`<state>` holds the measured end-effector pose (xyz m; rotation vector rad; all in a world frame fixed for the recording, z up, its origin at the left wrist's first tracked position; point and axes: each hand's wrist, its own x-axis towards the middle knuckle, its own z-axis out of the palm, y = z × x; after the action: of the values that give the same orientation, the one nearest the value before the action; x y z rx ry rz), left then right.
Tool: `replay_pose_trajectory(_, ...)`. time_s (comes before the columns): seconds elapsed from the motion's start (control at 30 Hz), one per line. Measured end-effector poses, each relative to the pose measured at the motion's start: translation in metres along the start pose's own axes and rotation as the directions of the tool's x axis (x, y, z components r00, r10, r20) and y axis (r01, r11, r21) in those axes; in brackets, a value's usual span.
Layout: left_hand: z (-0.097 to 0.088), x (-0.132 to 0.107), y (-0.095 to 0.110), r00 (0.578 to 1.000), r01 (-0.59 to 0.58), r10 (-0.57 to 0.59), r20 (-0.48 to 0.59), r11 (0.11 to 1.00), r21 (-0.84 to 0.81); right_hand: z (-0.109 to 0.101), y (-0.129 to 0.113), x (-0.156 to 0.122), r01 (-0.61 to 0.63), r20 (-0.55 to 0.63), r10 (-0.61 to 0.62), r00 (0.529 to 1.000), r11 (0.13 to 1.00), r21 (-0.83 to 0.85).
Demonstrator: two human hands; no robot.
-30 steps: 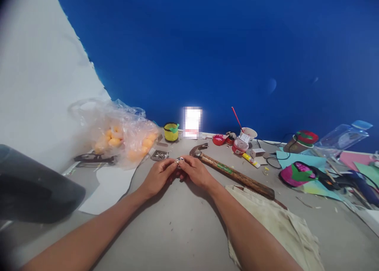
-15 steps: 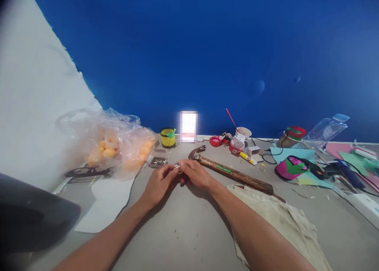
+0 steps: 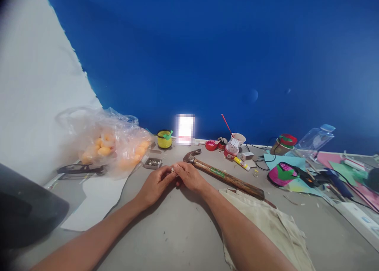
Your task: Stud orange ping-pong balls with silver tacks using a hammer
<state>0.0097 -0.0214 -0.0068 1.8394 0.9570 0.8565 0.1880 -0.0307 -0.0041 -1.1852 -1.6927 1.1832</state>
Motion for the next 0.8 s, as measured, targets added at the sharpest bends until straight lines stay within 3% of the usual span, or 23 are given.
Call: replay_pose_trajectory(0.8,-0.0032,0.0013,-0.0033,0.999,0.035,-0.035,-0.001,0.990,0.133,0.0001,-0.0042,-0.0003,0.004,0.012,-0.003,1.000,0.998,-0.070)
